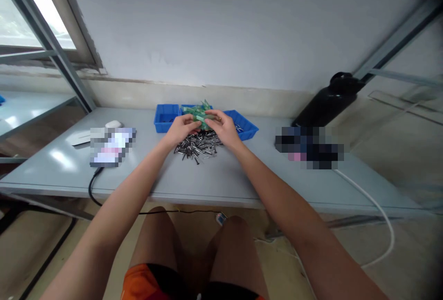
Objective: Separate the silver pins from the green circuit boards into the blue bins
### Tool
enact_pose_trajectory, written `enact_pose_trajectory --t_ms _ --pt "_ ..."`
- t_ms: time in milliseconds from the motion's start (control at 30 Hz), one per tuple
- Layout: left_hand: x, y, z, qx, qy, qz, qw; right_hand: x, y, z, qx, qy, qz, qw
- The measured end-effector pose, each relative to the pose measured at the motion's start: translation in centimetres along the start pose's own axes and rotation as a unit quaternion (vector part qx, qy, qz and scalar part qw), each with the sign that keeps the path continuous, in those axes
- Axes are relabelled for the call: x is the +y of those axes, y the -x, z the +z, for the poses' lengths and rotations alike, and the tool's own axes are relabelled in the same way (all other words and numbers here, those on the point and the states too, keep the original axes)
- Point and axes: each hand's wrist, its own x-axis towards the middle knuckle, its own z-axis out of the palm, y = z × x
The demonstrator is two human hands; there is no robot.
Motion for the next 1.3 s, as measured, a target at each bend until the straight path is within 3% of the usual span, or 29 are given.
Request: enact_pose_trajectory --t_ms 167,367,533,633,767,900,1100,1233,1300 --pt "-0.5 -0.4 -0.2 0.056 0.003 0.031 0.998 0.9 -0.4 -0.3 -0.059 0.014 0.085 0.995" --pt "-1.0 -0.9 -0.5 0.078 0.058 0.005 0.995 1.2 -0.4 0.2 -0.031 0.069 0.004 0.997" --pt "-0.9 -1.0 -0.9 0.098 0.142 -0.051 0.984 0.9 -0.4 -0.1 -0.004 0.071 -0.012 0.997" --pt "-0.3 -0.7 -1.0 0.072 0.147 -0.032 0.986 0.8 -0.5 -0.5 0.008 0.063 -0.003 0.998" --pt "0.2 -0.2 -0.9 0.020 0.072 0.005 0.997 0.8 -0.6 -0.7 0.016 0.049 0.001 0.999" --pt "-0.2 -0.2 -0.9 0.024 0.025 0.026 0.999 0.7 -0.5 -0.5 0.007 0.039 -0.001 0.999" --pt "-0.1 -0.2 -1.2 0.009 0.068 0.004 0.998 0.4 -0.6 -0.6 -0.001 -0.005 0.053 0.999" --pt "0.2 -0.1 -1.1 0.037 0.083 -0.019 0.996 0.5 -0.6 -0.5 -0.005 0.006 0.072 0.997" --pt "0.2 -0.1 -0.9 0.054 0.063 -0.017 0.996 0.7 -0.6 -0.5 0.027 0.048 0.056 0.997"
